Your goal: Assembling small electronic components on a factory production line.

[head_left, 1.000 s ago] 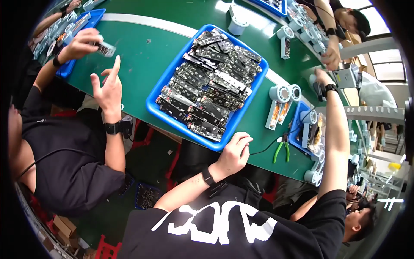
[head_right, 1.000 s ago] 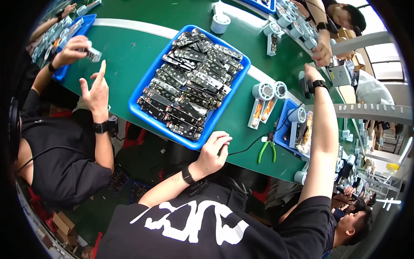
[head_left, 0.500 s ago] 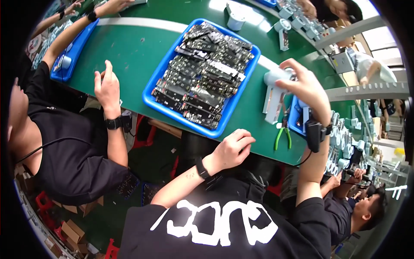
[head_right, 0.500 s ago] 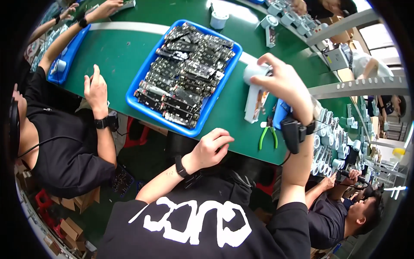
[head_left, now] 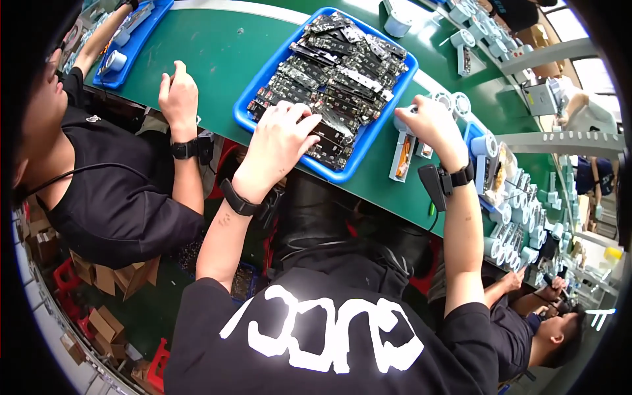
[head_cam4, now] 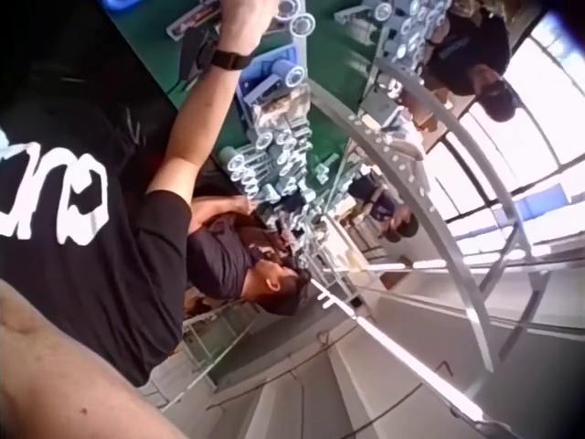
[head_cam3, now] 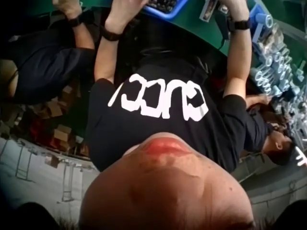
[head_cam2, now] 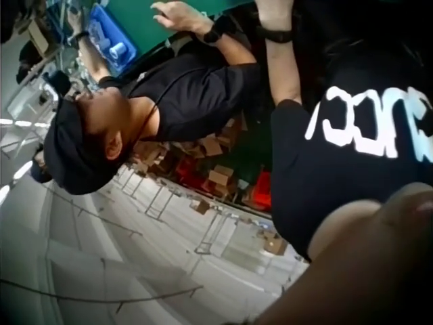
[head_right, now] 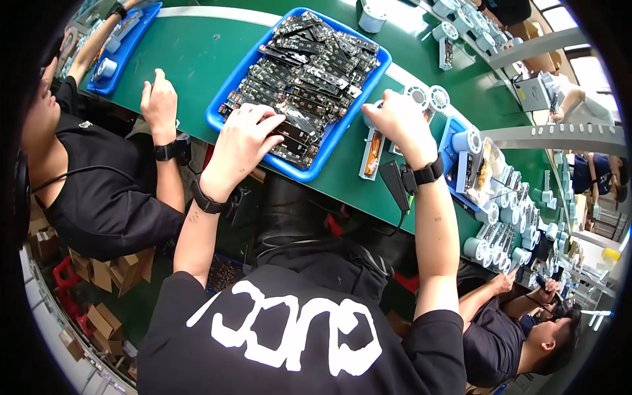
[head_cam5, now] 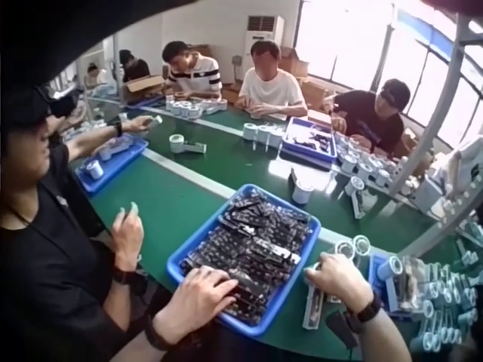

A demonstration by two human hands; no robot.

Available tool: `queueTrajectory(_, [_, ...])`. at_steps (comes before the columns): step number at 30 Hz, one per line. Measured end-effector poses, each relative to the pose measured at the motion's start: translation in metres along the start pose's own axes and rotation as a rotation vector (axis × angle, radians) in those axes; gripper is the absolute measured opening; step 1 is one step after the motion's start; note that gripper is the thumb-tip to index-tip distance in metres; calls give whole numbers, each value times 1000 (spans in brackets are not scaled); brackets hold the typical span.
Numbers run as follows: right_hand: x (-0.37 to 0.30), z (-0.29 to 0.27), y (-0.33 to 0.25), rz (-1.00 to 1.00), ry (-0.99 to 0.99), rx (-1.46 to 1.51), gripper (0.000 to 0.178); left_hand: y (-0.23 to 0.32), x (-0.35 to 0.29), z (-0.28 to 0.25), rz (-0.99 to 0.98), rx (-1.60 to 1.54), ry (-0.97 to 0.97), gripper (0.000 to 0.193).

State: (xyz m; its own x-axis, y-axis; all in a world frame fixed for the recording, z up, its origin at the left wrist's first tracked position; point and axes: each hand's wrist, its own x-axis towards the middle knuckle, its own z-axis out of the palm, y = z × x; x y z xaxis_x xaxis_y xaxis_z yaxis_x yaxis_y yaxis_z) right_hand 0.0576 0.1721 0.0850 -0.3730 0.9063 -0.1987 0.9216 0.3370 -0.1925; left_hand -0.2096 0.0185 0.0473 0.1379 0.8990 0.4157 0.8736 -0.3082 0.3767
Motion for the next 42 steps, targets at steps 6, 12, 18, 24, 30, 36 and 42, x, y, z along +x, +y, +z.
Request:
queueTrajectory(6, [-18, 8, -2, 51, 77, 40, 51, -7, 6, -3, -8, -30, -103, 28])
queueTrajectory(12, [-84, 21, -12, 19, 608, 302, 43, -14, 5, -7, -23, -193, -181, 22])
queueTrajectory(18, [-140, 83, -30, 192, 427, 435, 47, -14, 12, -5, 99, -228, -157, 23])
queueTrajectory(24, [-145, 96, -19, 229, 434, 506, 51, -5, 15, -17, 83, -96, -177, 15])
queueTrajectory(30, [-176, 85, -15, 157, 391, 247, 50, 36, 4, -25, 43, -545, -93, 19])
queueTrajectory(36, [-150, 84, -7, -35, 617, 556, 34, 84, -68, 35, -276, -1571, -358, 18])
queueTrajectory(42, [-138, 77, -5, -85, 598, 651, 11, 109, -105, 54, -480, -1767, -385, 40])
